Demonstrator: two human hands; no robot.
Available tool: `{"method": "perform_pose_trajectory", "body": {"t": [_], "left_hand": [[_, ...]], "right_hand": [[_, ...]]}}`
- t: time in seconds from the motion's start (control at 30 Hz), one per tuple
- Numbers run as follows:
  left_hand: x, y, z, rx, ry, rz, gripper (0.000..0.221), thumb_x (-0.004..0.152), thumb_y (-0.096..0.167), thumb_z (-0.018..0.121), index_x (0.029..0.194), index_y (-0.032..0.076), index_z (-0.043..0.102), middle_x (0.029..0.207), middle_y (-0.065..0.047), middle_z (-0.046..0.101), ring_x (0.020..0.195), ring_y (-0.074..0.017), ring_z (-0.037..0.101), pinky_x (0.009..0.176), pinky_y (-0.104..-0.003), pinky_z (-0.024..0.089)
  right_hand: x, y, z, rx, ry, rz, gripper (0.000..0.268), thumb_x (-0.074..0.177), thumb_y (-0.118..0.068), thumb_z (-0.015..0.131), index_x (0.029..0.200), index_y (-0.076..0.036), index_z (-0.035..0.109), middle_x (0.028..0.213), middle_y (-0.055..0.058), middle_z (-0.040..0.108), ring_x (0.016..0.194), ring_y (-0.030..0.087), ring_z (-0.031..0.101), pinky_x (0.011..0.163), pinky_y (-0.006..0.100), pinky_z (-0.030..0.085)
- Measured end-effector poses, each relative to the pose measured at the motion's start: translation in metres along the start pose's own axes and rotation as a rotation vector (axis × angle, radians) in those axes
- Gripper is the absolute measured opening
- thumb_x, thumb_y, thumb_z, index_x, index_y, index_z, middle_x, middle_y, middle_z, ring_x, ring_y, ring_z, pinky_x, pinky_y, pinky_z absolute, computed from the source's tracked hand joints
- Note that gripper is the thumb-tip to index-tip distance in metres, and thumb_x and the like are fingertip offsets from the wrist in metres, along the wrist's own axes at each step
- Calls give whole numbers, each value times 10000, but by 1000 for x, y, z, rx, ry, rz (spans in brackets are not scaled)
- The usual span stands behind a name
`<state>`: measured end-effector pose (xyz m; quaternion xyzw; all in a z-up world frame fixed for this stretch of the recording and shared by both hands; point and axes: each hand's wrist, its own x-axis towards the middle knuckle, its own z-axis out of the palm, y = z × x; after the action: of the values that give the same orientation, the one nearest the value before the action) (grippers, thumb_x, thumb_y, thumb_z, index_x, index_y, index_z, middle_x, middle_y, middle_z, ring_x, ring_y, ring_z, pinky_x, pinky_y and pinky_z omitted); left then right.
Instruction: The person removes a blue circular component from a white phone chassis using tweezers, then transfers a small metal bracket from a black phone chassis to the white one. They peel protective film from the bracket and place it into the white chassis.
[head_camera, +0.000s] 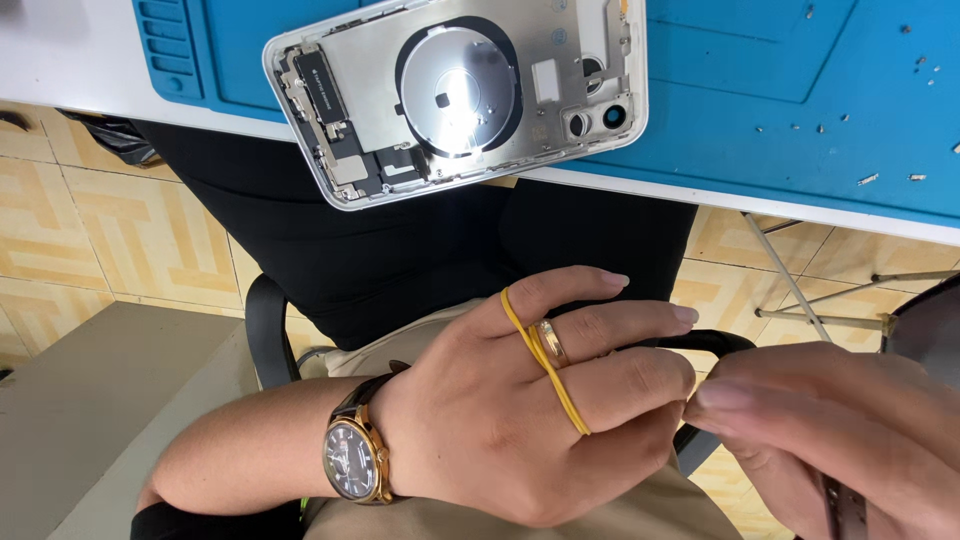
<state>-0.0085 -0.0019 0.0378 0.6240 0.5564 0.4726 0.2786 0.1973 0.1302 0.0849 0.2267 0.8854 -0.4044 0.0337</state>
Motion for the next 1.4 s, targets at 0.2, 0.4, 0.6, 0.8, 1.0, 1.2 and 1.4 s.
{"method": "perform_pose_trajectory", "body": {"t": [0.2, 0.4, 0.6, 0.8, 1.0, 1.2, 1.4], "left_hand": [[0, 3, -2, 6, -12, -51, 40, 1086, 47, 657, 1067, 28, 686, 1085, -57, 729, 1218, -259, 776, 1132, -457, 567], [1, 4, 1, -8, -20, -41, 70, 1100, 26, 632, 1048, 19, 677, 1051, -47, 711, 1235, -280, 772, 1135, -456, 541], [0, 1, 3, -30, -2, -47, 50, 1090, 21, 671, 1048, 19, 698, 1072, -45, 707, 1239, -269, 758, 1126, -459, 554], [1, -1, 3, -42, 3, 23, 101, 1101, -9, 663, 1010, -2, 706, 1107, -79, 692, 1249, -320, 766, 1099, -491, 578], [2, -1, 2, -47, -22, 2, 79, 1112, 12, 626, 1060, 1, 685, 1083, -65, 704, 1266, -293, 765, 1121, -480, 564], [2, 0, 3, -35, -25, -2, 59, 1115, 27, 643, 1077, 5, 682, 1100, -63, 720, 1269, -280, 766, 1136, -476, 562], [3, 0, 4, -58, -10, 3, 59, 1112, 12, 665, 1055, -1, 675, 1091, -79, 706, 1249, -310, 783, 1116, -488, 570]], "right_hand": [[-18, 3, -12, -39, -115, 59, 658, 796, -534, 634, 1354, -187, 665, 1223, 16, 785, 906, 101, 806, 811, 317, 569], [-9, 0, -5, -44, -67, 32, 423, 903, -297, 630, 1299, -161, 686, 1180, 50, 797, 927, 133, 809, 814, 328, 575], [-7, 8, 1, 26, -9, 26, 421, 891, -116, 767, 1293, -129, 640, 1014, -3, 827, 801, 89, 806, 755, 253, 624], [-20, 21, 4, 112, -51, 162, 615, 833, -153, 802, 1408, -148, 584, 969, -56, 842, 648, 59, 742, 597, 221, 584], [-18, 24, 3, 127, -63, 151, 652, 825, -159, 825, 1420, -145, 559, 913, -54, 849, 556, 54, 701, 504, 200, 581], [-17, 25, 1, 72, -83, 99, 712, 824, -179, 830, 1467, -125, 529, 947, -59, 854, 776, 57, 873, 606, 205, 672], [-18, 18, -1, 0, -65, 147, 735, 823, -175, 833, 1488, -150, 520, 923, -138, 835, 376, 36, 473, 427, 198, 454]]}}
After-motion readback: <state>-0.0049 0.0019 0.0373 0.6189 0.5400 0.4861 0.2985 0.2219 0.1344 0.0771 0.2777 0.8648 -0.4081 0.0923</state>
